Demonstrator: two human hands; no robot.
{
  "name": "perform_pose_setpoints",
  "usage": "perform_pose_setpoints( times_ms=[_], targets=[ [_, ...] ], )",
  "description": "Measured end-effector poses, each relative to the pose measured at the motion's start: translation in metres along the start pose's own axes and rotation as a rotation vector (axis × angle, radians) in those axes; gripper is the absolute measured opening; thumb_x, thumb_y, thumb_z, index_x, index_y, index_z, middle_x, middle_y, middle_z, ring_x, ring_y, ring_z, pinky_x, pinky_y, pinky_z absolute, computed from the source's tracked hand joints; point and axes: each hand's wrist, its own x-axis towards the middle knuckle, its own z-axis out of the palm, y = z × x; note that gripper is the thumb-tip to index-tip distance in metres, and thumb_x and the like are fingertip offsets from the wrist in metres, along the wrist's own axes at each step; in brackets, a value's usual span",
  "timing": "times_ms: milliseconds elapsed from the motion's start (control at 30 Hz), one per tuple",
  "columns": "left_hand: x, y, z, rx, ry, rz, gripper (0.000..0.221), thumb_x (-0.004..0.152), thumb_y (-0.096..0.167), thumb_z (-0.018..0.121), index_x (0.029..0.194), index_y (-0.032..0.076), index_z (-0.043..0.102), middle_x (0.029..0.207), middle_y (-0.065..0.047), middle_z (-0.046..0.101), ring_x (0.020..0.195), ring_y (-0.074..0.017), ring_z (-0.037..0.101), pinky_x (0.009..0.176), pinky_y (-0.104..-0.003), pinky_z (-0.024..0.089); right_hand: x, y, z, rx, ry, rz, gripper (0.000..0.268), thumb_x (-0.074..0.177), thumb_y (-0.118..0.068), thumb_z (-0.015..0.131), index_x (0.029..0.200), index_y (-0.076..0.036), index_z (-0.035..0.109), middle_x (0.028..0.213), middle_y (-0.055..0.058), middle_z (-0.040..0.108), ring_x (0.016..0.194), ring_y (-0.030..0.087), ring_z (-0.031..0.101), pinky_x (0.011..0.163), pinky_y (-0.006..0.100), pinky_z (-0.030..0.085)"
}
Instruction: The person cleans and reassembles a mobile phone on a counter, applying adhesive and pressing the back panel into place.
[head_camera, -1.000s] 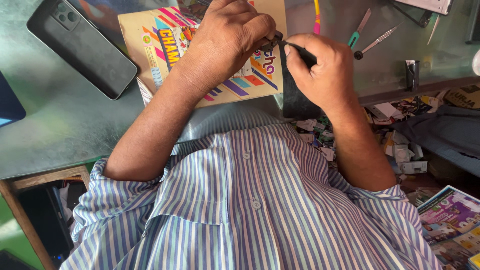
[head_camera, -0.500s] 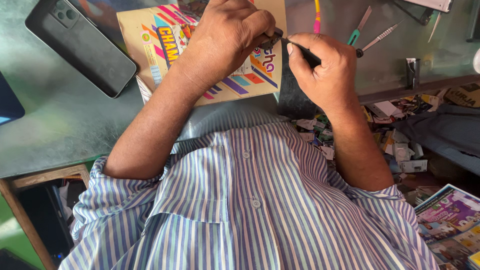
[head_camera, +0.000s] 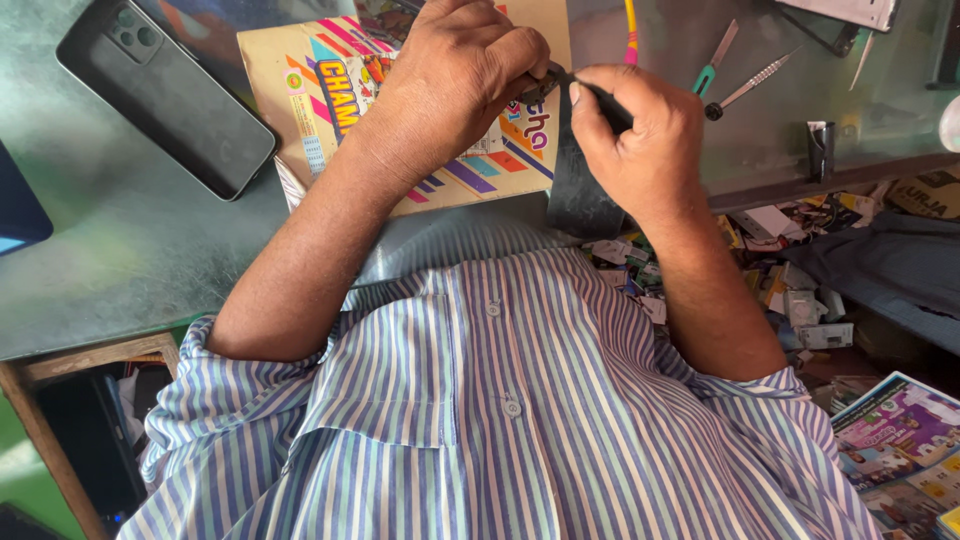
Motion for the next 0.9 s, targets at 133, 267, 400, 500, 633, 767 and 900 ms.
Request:
perform_pose_setpoints(
  times_ms=[133, 267, 400, 500, 633, 767, 900],
  targets=[
    [0.000, 0.000, 0.001, 0.009, 0.003, 0.004, 0.013, 0.096, 0.011, 0.076, 0.100, 0.010, 0.064, 0.095, -0.002, 0.069, 0.100, -0.0253, 0.067, 0.098, -0.041, 0.047, -0.002, 0.003, 0.002, 0.044, 0.020, 0.012, 0.010, 0.105, -0.001, 0.076, 0.114, 0.001, 0.071, 0.102, 0.014, 0.076, 0.091, 0.023, 0.077, 0.079, 0.031, 0.059],
    [0.000, 0.001, 0.000, 0.031, -0.007, 0.004, 0.012, 0.095, 0.010, 0.075, 0.098, 0.011, 0.063, 0.090, -0.002, 0.068, 0.096, -0.0251, 0.067, 0.096, -0.041, 0.048, -0.001, 0.008, 0.004, 0.119, 0.005, 0.102, 0.008, 0.103, -0.002, 0.077, 0.109, 0.001, 0.073, 0.096, 0.013, 0.076, 0.086, 0.019, 0.076, 0.077, 0.030, 0.058],
    [-0.002, 0.001, 0.000, 0.012, 0.015, 0.017, 0.012, 0.097, 0.010, 0.074, 0.099, 0.011, 0.062, 0.087, -0.001, 0.067, 0.099, -0.0239, 0.066, 0.099, -0.040, 0.047, 0.006, 0.020, -0.002, 0.155, -0.068, 0.121, 0.009, 0.103, -0.005, 0.078, 0.107, 0.002, 0.074, 0.095, 0.012, 0.077, 0.087, 0.017, 0.075, 0.080, 0.031, 0.059],
    [-0.002, 0.002, 0.000, 0.027, 0.012, 0.008, 0.012, 0.097, 0.011, 0.075, 0.099, 0.012, 0.063, 0.088, 0.000, 0.067, 0.098, -0.0238, 0.066, 0.098, -0.039, 0.047, 0.015, 0.029, -0.008, 0.179, -0.169, 0.144, 0.012, 0.102, -0.008, 0.078, 0.107, 0.002, 0.074, 0.094, 0.011, 0.076, 0.085, 0.017, 0.074, 0.077, 0.031, 0.057],
    [0.000, 0.004, -0.002, 0.036, -0.029, -0.026, 0.013, 0.096, 0.013, 0.076, 0.102, 0.011, 0.065, 0.091, -0.001, 0.067, 0.096, -0.0250, 0.065, 0.096, -0.040, 0.047, 0.023, 0.039, -0.015, 0.240, -0.255, 0.058, 0.010, 0.102, -0.006, 0.075, 0.106, 0.003, 0.074, 0.101, 0.011, 0.077, 0.091, 0.018, 0.075, 0.083, 0.031, 0.057],
    [0.001, 0.005, -0.003, 0.035, -0.033, 0.014, 0.013, 0.098, 0.014, 0.074, 0.105, 0.009, 0.065, 0.099, 0.000, 0.071, 0.106, -0.0249, 0.067, 0.103, -0.042, 0.046, 0.021, 0.031, -0.016, 0.197, -0.202, 0.018, 0.007, 0.101, -0.004, 0.075, 0.105, 0.002, 0.074, 0.097, 0.012, 0.077, 0.090, 0.021, 0.076, 0.082, 0.031, 0.058],
    [0.000, 0.002, -0.003, 0.089, -0.011, 0.066, 0.013, 0.097, 0.014, 0.073, 0.106, 0.011, 0.064, 0.114, 0.000, 0.074, 0.113, -0.0230, 0.067, 0.109, -0.041, 0.045, 0.011, 0.006, -0.008, -0.044, -0.046, -0.053, 0.006, 0.097, -0.003, 0.077, 0.102, -0.002, 0.073, 0.097, 0.012, 0.075, 0.087, 0.026, 0.076, 0.075, 0.034, 0.058]
  ],
)
